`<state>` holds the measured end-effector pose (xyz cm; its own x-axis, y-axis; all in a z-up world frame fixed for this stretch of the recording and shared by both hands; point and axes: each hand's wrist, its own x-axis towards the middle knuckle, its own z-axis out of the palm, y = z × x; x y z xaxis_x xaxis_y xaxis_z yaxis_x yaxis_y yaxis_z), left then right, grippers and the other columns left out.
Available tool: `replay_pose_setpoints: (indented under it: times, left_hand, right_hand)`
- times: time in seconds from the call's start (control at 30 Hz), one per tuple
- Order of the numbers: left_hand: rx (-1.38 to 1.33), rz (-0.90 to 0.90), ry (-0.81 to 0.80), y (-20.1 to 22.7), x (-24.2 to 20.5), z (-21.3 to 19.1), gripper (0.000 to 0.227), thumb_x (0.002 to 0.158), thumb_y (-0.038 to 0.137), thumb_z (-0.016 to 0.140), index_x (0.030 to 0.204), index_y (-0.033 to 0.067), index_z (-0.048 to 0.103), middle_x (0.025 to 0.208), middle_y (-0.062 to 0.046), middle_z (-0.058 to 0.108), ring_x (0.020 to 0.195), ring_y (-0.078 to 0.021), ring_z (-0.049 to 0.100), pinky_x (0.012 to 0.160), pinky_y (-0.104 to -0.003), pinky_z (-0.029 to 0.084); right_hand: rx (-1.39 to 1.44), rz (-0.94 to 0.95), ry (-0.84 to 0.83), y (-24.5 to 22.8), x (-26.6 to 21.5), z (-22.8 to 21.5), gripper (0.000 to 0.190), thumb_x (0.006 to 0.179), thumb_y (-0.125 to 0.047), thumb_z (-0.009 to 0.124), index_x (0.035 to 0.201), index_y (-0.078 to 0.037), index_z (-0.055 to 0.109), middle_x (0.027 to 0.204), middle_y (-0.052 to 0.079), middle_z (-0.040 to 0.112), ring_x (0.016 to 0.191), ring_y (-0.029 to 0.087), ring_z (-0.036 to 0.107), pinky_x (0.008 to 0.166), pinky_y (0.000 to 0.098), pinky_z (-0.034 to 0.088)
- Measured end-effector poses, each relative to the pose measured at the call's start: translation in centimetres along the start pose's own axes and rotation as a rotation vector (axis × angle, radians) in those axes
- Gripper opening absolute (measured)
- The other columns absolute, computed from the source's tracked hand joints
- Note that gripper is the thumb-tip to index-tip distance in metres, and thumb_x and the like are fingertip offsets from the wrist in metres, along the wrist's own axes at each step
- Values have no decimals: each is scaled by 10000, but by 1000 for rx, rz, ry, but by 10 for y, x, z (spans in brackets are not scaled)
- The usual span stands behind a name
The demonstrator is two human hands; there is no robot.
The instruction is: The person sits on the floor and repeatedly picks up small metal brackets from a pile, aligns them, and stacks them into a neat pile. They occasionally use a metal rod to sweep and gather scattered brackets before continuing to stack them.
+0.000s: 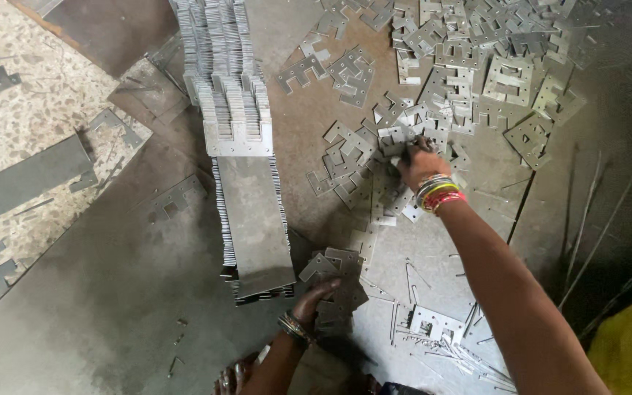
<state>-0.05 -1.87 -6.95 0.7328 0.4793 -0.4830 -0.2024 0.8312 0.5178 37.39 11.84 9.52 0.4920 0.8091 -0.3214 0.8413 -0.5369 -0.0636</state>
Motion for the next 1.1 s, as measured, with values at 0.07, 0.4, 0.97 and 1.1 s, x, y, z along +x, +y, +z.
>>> replay_pose_setpoints:
  times: [0.07,0.4,0.97,1.1]
  left_hand:
    - [-106,-63,39,3,-3,9,407,978,274,649,1292,15,656,1223,-116,705,1062,-223,699,925,-380,573]
    - [-315,-49,135,46,-13,59,625,992,593,464,1315,81,618,1137,-73,728,966,-208,714,837,-368,603]
    - [-236,68,107,53,-6,64,768,953,705,342,1327,83,596,1146,-87,710,947,-240,698,804,-402,600]
    - [-306,47,158,53,-9,63,720,971,667,385,1379,100,563,1201,-75,693,1004,-230,680,853,-396,583]
  right_hand:
    - [-60,40,-98,-3,-10,1,512,997,-420,591,1461,-215,522,1222,222,689,1073,416,704,924,511,585]
    - [-85,-156,170,34,-90,27,534,768,-410,772,1270,-267,664,1378,121,630,1193,429,618,996,530,496]
    - [276,0,-2,5,-88,26,709,714,-325,866,1319,-108,566,1183,204,700,1127,403,662,991,480,537]
    - [293,111,-65,1,-84,27,743,728,-340,881,1330,-79,534,1168,235,688,1094,409,669,955,471,550]
